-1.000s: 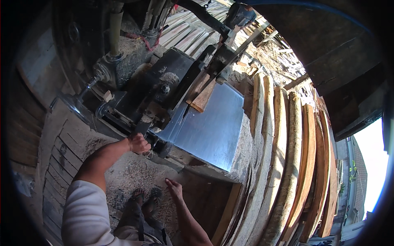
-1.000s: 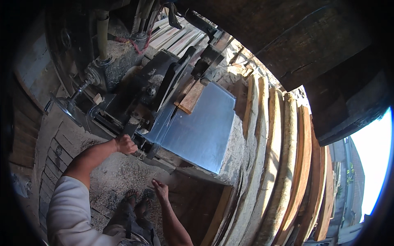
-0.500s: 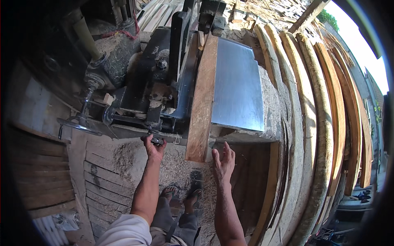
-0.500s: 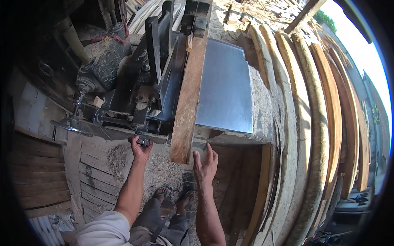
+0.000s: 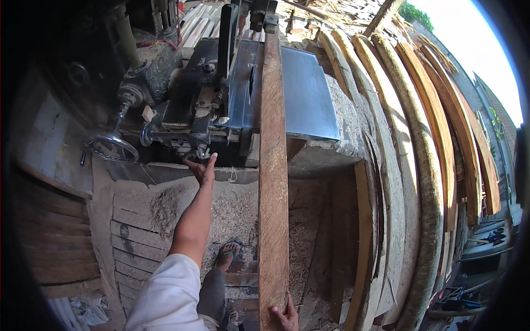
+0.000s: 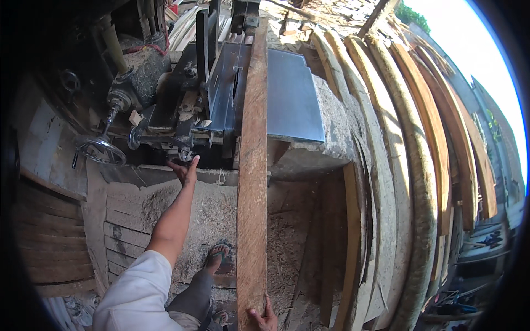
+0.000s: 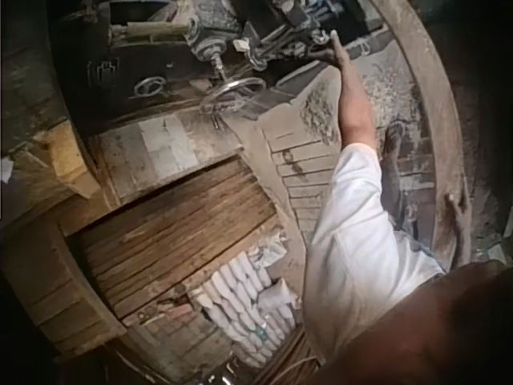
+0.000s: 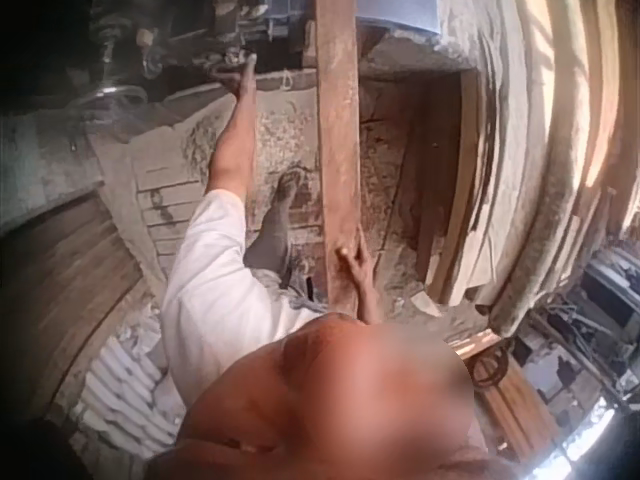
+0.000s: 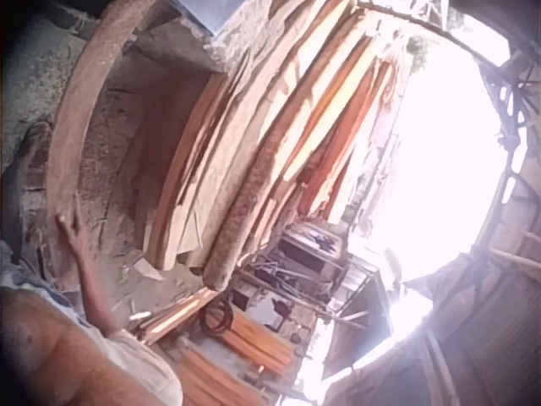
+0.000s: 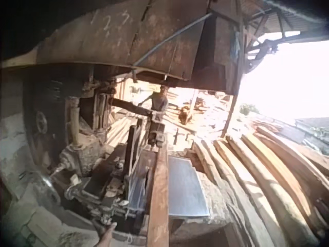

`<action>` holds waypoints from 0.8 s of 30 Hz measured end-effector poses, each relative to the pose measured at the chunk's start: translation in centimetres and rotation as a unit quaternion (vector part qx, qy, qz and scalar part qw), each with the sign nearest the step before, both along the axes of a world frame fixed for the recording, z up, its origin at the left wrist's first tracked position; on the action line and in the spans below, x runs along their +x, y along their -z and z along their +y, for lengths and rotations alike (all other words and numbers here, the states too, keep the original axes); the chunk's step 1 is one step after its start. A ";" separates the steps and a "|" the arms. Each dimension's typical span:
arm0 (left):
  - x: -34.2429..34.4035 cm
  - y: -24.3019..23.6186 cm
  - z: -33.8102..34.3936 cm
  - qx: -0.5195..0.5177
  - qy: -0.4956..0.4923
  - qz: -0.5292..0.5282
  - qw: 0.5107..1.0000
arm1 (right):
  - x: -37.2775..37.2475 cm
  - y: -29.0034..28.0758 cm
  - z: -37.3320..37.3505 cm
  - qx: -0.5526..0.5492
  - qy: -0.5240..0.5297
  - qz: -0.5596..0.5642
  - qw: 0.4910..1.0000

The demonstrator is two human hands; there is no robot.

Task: The person saws long pieces of wood using a large industrial table saw. They measure the wood with a tape measure, adjust the saw machine controls, and feed the wood through the blade by hand.

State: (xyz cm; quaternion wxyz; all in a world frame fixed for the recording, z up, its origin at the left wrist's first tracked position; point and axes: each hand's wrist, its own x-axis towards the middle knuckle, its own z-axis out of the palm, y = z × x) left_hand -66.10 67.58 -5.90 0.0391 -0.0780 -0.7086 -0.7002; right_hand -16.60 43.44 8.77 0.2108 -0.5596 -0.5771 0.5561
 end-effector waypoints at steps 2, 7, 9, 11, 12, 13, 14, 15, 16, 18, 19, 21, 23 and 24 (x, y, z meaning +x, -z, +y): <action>0.3 -0.6 -1.5 -0.279 -0.014 -0.093 0.956 | 5.3 -1.1 -7.0 -0.062 -0.024 -0.007 0.998; 16.6 -7.2 -8.3 -0.061 0.459 -0.359 0.811 | 12.8 4.6 -28.1 -0.284 0.162 0.067 0.943; 23.7 -8.0 -13.2 0.000 0.493 -0.412 0.767 | 12.5 4.6 -31.4 -0.309 0.172 0.041 0.935; 30.0 -9.0 -19.8 -0.016 0.485 -0.462 0.742 | 12.5 4.5 -34.1 -0.317 0.183 0.030 0.930; 32.3 -8.5 -24.1 -0.018 0.487 -0.459 0.743 | 12.5 4.4 -35.2 -0.324 0.178 0.028 0.929; 34.4 -8.0 -28.3 -0.062 0.459 -0.487 0.741 | 12.4 4.2 -36.3 -0.329 0.173 0.029 0.928; 37.2 -9.9 -32.4 -0.071 0.460 -0.494 0.734 | 12.5 4.2 -37.0 -0.330 0.178 0.028 0.927; 39.2 -10.6 -36.7 -0.093 0.453 -0.496 0.735 | 12.5 4.2 -37.7 -0.329 0.172 0.028 0.928; 41.0 -10.0 -40.8 -0.089 0.437 -0.508 0.737 | 12.3 3.9 -38.1 -0.330 0.164 0.026 0.929; 43.5 -12.2 -47.0 -0.123 0.431 -0.541 0.712 | 12.5 4.1 -38.8 -0.327 0.161 0.020 0.931; 43.8 -12.7 -49.2 -0.123 0.427 -0.541 0.714 | 12.4 3.9 -39.0 -0.330 0.157 0.017 0.931; 43.7 -13.3 -51.8 -0.162 0.413 -0.535 0.719 | 12.4 3.8 -39.0 -0.328 0.148 0.009 0.933; 42.1 -13.4 -51.7 -0.141 0.411 -0.532 0.726 | 12.3 3.7 -38.8 -0.333 0.149 -0.003 0.931; 41.0 -13.6 -50.9 -0.118 0.410 -0.526 0.736 | 12.0 3.4 -38.3 -0.336 0.149 -0.008 0.930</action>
